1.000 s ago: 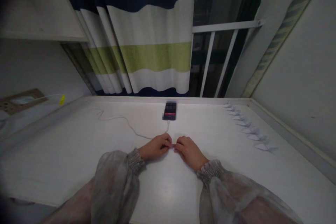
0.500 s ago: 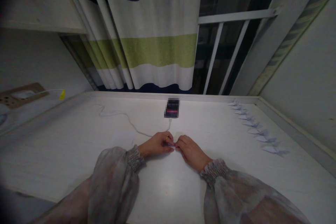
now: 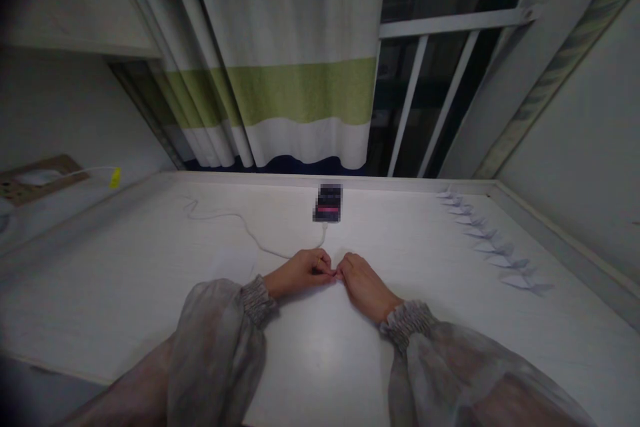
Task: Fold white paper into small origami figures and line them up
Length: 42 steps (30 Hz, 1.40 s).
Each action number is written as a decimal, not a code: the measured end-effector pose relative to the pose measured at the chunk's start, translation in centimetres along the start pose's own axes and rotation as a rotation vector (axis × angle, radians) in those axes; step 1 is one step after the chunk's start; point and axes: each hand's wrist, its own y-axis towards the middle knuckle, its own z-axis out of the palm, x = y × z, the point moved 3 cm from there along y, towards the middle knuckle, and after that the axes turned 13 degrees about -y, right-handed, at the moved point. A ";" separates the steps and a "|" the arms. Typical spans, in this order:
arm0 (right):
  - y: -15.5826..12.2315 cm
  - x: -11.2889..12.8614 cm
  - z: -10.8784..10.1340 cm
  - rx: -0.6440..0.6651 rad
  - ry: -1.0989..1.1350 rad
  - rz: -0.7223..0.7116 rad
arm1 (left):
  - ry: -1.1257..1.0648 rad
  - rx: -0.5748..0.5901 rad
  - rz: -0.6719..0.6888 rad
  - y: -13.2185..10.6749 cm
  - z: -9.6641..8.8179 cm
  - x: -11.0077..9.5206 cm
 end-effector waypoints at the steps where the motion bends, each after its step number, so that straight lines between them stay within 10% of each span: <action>1: 0.0 0.0 0.0 0.003 0.005 0.008 | -0.005 -0.002 -0.005 0.0 0.0 0.0; 42: 0.4 -0.7 0.0 0.016 0.203 0.142 | -0.230 -0.193 -0.201 0.4 0.1 0.5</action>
